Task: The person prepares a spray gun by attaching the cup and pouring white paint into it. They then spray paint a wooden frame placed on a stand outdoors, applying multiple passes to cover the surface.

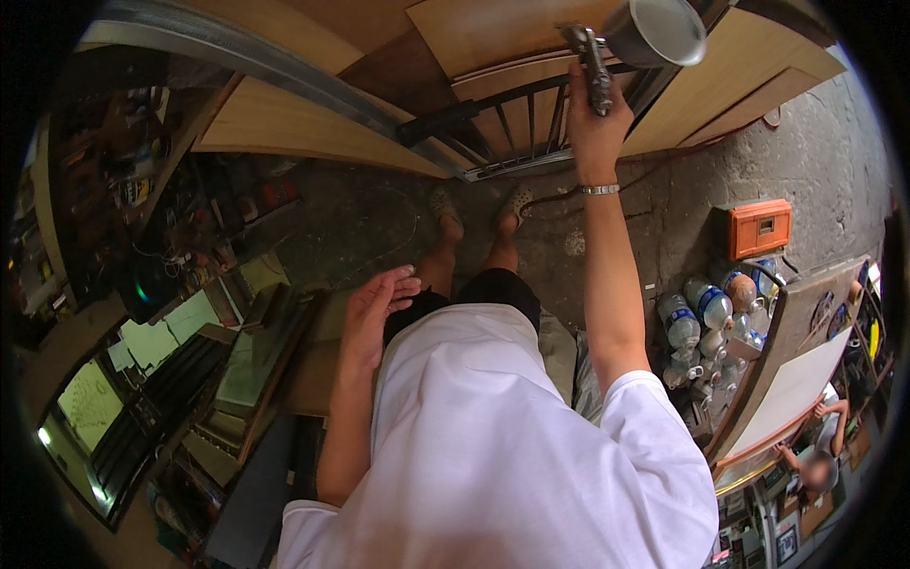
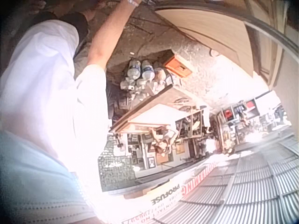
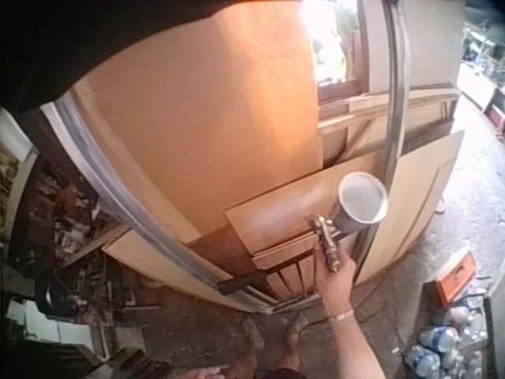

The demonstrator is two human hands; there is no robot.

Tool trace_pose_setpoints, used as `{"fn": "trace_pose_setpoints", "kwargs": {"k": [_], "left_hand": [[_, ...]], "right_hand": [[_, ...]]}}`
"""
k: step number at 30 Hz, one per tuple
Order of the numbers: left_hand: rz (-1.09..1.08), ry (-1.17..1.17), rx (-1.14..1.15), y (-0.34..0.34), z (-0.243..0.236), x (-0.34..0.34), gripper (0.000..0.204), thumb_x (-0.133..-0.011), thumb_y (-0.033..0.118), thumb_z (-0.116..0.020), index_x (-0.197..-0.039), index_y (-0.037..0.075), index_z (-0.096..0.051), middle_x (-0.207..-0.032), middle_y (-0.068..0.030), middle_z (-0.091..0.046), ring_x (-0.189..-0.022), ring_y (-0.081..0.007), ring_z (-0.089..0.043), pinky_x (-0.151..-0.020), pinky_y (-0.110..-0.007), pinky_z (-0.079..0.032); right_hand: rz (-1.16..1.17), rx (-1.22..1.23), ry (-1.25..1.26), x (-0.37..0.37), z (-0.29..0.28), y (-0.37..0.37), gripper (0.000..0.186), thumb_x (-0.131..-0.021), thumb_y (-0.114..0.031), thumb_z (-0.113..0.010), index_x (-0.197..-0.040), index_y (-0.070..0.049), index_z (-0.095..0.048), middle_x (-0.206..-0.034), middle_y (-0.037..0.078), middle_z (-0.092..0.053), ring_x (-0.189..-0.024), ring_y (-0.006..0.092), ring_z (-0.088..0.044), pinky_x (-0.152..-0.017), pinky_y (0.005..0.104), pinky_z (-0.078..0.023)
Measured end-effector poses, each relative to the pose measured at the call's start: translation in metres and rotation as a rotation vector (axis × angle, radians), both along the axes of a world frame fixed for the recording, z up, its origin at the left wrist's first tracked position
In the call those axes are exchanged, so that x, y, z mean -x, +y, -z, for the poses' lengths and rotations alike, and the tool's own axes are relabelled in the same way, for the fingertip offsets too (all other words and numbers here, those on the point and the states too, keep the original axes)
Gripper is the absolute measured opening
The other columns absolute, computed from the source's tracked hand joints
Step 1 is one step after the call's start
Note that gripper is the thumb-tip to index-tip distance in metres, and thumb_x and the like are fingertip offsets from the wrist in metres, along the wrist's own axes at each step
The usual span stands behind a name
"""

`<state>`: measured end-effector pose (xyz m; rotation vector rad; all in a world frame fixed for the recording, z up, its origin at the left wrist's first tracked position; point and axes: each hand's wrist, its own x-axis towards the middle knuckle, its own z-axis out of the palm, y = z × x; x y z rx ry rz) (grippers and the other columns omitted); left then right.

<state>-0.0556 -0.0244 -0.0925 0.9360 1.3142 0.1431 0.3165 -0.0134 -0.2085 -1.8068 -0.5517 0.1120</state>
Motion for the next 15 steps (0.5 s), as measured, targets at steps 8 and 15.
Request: {"fn": "trace_pose_setpoints", "kwargs": {"k": [8,15], "left_hand": [[0.138,-0.063,0.040,0.005,0.021,-0.043,0.042,-0.107,0.035,-0.053,-0.130,0.003,-0.064,-0.118,-0.0114,-0.072,-0.110,-0.0181,-0.067,-0.094,-0.032,-0.050],[0.271,-0.255,-0.033,0.009,0.047,-0.124,0.045,-0.107,0.034,-0.053,-0.141,0.004,-0.052,-0.125,-0.0124,-0.067,-0.113,-0.0203,-0.065,-0.095,-0.034,-0.050]], "right_hand": [[-0.058,0.007,0.238,0.025,-0.007,-0.077,0.020,-0.093,-0.015,-0.075,-0.098,0.003,-0.068,-0.077,0.007,-0.069,-0.066,0.0096,-0.057,-0.062,0.0273,-0.048],[-0.277,0.073,0.526,0.094,-0.043,-0.150,0.023,-0.092,-0.012,-0.075,-0.106,0.005,-0.067,-0.086,0.007,-0.071,-0.075,0.0117,-0.063,-0.071,0.0269,-0.051]]}}
